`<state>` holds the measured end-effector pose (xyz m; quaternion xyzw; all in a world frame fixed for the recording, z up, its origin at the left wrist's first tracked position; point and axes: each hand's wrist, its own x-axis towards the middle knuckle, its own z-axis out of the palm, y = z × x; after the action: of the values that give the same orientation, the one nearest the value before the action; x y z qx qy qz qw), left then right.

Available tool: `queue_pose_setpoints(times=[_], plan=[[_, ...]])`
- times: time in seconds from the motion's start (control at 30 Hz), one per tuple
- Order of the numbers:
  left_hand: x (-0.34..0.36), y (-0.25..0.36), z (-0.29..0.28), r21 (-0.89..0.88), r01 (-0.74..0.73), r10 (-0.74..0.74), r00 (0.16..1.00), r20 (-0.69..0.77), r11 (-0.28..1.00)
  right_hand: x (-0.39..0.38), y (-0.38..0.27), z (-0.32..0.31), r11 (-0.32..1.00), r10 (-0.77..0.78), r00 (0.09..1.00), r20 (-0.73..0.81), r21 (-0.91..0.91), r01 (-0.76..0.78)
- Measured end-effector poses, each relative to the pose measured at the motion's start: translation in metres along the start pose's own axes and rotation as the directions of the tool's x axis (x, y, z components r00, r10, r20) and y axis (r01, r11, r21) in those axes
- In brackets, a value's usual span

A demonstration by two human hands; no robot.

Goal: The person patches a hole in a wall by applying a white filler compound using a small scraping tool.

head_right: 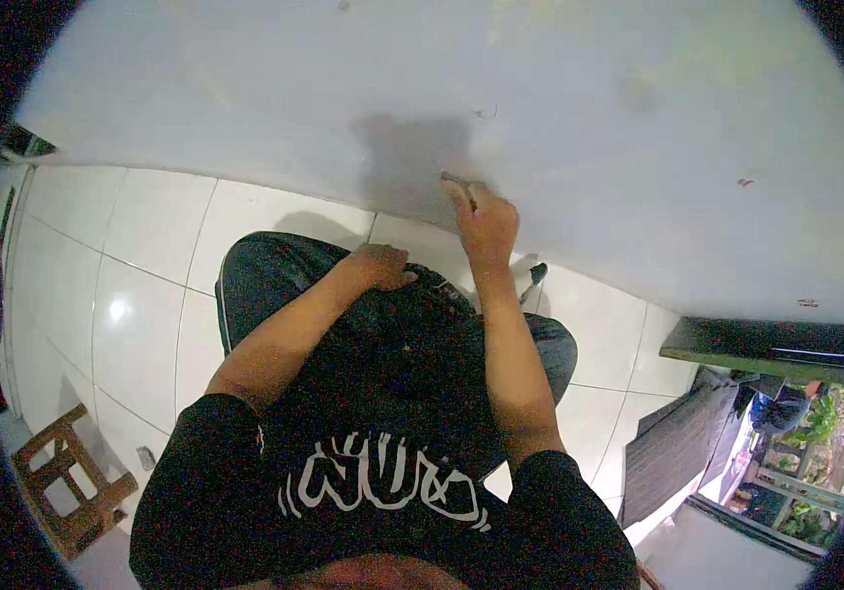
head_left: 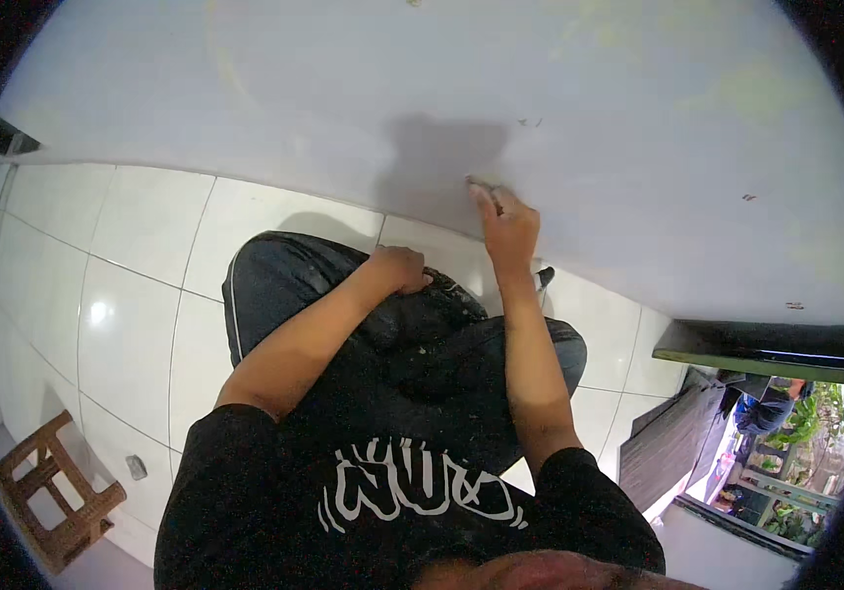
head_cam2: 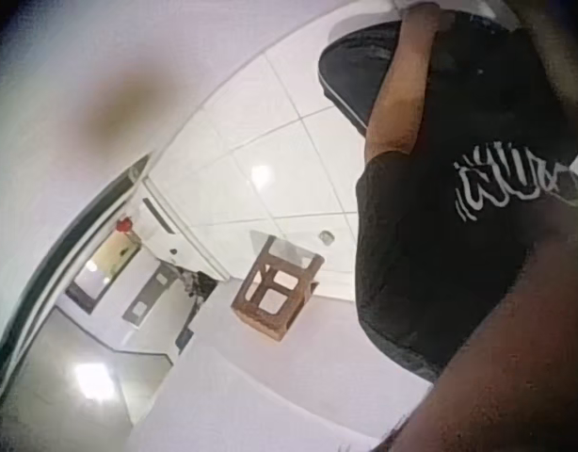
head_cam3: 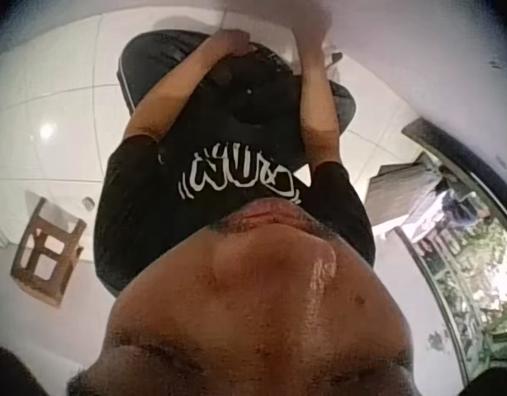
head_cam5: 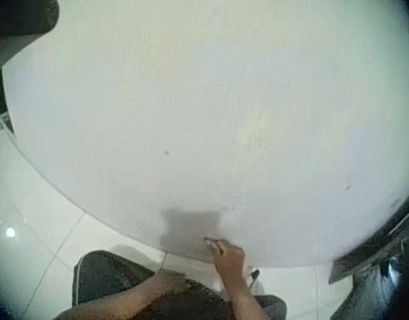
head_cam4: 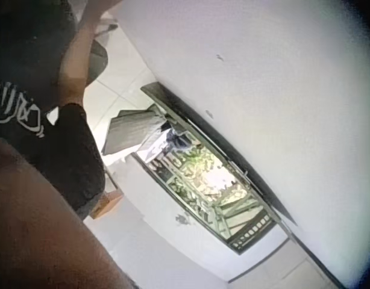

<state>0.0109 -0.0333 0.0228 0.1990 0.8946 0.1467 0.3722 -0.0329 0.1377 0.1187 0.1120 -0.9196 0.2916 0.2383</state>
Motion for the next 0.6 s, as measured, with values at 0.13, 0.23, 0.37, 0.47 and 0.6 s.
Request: queue_pose_setpoints(times=[0.13, 0.23, 0.37, 0.47, 0.6], plan=[[-0.004, -0.003, 0.006, 0.005, 0.012, -0.011, 0.990, -0.140, 1.000, 0.003, -0.024, -0.013, 0.997, -0.055, 0.996, -0.076, 0.053, 0.060], [-0.010, 0.009, -0.008, 0.002, 0.026, -0.026, 0.998, -0.051, 1.000, 0.001, -0.011, -0.011, 0.995, -0.025, 0.997, -0.076, 0.098, 0.033], [-0.008, 0.006, -0.011, 0.028, 0.055, -0.057, 0.997, 0.052, 0.998, -0.003, -0.006, 0.000, 0.997, -0.042, 0.999, -0.032, 0.068, 0.044], [-0.004, 0.002, 0.000, 0.037, 0.047, -0.046, 0.998, -0.031, 0.998, 0.004, -0.013, -0.011, 0.997, -0.014, 0.997, -0.081, 0.078, 0.020], [-0.003, 0.005, -0.002, 0.006, 0.037, -0.037, 0.999, -0.038, 0.999, -0.002, 0.002, 0.001, 0.992, -0.125, 0.992, 0.007, -0.030, 0.125]])
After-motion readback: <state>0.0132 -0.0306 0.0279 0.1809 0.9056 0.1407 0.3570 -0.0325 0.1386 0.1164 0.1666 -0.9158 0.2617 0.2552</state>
